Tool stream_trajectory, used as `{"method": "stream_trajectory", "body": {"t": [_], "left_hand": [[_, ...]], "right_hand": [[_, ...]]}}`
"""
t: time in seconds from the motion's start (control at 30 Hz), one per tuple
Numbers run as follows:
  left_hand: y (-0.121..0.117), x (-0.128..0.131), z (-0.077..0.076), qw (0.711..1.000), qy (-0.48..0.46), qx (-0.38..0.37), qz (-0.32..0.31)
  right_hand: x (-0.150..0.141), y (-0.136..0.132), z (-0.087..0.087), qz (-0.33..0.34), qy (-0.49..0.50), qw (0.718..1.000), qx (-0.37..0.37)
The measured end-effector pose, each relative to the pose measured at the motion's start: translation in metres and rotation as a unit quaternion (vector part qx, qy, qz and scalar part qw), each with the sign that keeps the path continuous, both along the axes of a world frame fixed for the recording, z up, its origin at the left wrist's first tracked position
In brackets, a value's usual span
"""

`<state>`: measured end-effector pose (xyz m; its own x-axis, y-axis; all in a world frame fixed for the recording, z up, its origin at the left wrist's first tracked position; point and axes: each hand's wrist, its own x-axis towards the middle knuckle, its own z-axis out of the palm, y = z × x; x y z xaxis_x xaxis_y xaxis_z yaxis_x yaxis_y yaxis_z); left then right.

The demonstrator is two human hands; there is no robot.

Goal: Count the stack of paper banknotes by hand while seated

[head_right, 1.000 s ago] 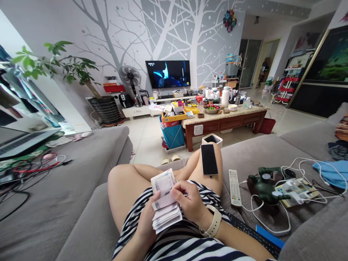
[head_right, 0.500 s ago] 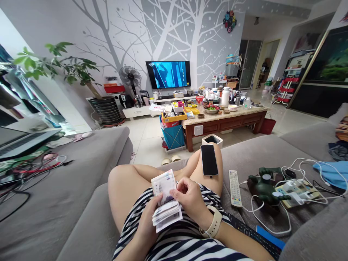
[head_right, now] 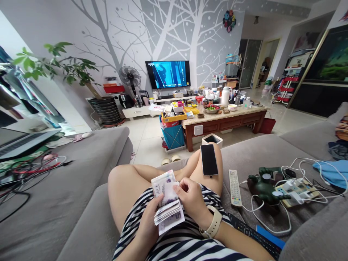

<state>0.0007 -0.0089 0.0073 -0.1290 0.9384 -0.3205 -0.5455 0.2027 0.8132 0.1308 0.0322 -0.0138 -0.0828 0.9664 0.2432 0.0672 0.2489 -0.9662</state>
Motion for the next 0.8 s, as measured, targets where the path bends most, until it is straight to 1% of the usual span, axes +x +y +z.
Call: {"method": "stream_trajectory", "body": {"t": [0.1,0.23,0.43,0.67,0.8], "left_hand": [[0.0005,0.0007,-0.0010,0.999,-0.030,-0.011,0.010],[0.0007,0.0030,0.0022,0.997,-0.068,-0.028,0.018],[0.0001,0.0045,0.0083,0.996,-0.068,-0.051,0.031],[-0.0002,0.0030,0.0031,0.996,-0.076,-0.045,0.029],[0.0002,0.0034,0.0043,0.996,-0.063,-0.056,0.034]], "right_hand": [[0.0002,-0.0021,0.0025,-0.004,-0.004,1.000,0.010],[0.0005,-0.0045,0.0053,-0.003,-0.010,0.999,0.030],[0.0004,-0.0062,0.0059,0.008,0.002,0.999,0.043],[0.0007,-0.0056,0.0028,0.021,0.007,0.999,0.048],[0.0013,-0.0053,0.0021,0.024,0.009,0.999,0.046]]}}
